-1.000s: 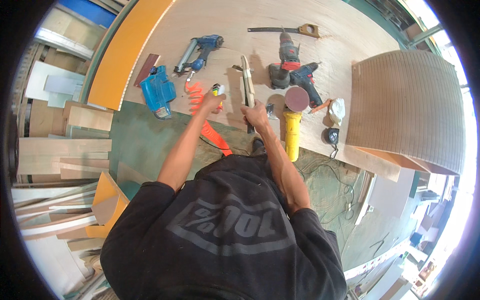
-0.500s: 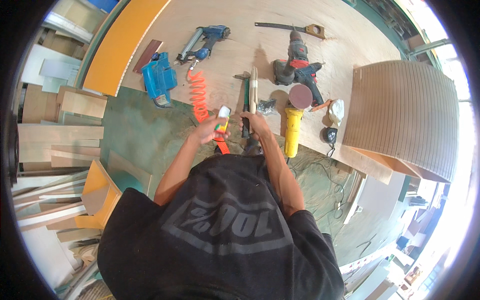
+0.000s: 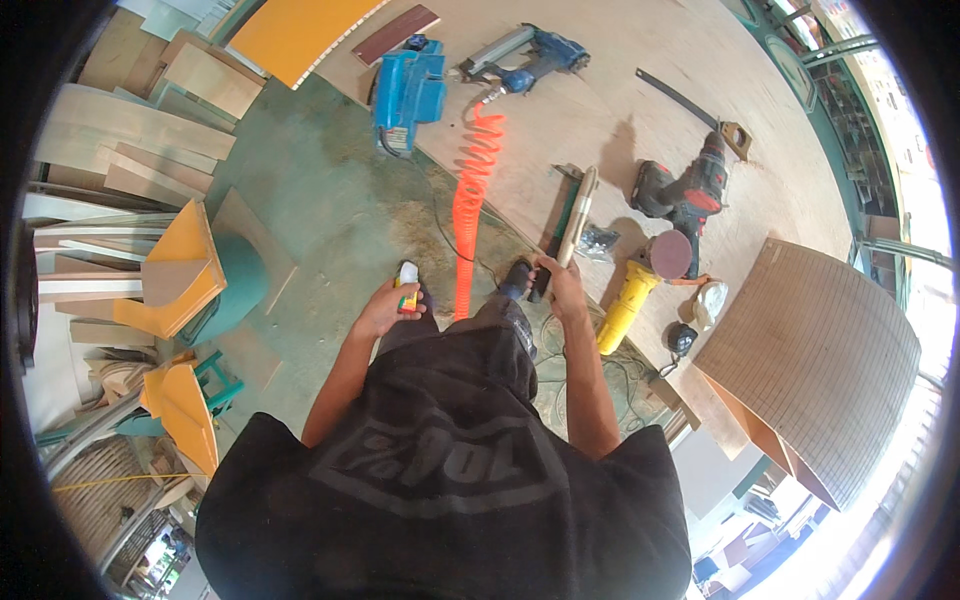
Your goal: The person measures curved wooden panels with a tape measure, carries them, and uses a pneumatic nailer to attach pieces together. They also handle various tools including a drill and a sander on a workbench.
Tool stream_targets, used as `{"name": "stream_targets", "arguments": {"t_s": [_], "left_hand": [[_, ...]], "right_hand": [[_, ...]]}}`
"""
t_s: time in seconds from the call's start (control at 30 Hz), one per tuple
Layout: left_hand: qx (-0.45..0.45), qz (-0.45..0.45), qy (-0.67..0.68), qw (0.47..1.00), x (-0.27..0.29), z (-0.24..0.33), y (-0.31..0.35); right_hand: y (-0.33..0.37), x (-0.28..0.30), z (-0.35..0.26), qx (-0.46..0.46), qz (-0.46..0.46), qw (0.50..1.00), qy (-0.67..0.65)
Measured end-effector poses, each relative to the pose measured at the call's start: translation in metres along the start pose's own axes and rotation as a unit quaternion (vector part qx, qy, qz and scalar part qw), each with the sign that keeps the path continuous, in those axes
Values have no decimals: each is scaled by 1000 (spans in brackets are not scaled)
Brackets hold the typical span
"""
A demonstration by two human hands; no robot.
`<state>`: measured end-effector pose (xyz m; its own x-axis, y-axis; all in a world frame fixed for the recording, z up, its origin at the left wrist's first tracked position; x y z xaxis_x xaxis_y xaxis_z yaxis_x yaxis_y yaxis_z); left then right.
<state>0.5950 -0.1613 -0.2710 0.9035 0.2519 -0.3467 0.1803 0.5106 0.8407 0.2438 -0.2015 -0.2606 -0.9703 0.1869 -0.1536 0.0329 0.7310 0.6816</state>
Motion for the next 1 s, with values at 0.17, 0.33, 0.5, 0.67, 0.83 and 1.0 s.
{"name": "stream_targets", "arguments": {"t_s": [0.17,0.33,0.5,0.67,0.83,1.0], "left_hand": [[-5,-12,25,1000,64,2,-18],[-44,-35,-32,998,132,44,-35],[-91,20,-46,995,235,95,-20],[-104,123,-1,987,342,119,3],[-63,121,-67,988,347,127,-25],[-38,58,-179,981,295,132,-152]], "right_hand": [[7,-36,-12,14,27,999,-39],[3,-56,5,42,62,995,-68],[80,-156,33,81,51,995,8],[98,-210,46,-31,-105,983,145],[35,-254,101,-118,-135,944,276],[-107,-307,197,-149,-3,983,110]]}}
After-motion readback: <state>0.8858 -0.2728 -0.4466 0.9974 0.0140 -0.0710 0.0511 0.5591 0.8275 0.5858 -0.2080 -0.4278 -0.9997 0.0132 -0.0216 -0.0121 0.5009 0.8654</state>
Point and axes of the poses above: each hand's wrist, its own y-axis away from the middle knuckle, its own x-axis out of the back of the hand, z = x × y, the point moved 1 cm from there along -y, towards the middle knuckle, and after that the axes turned 15 degrees about y, right-handed, at the moved point
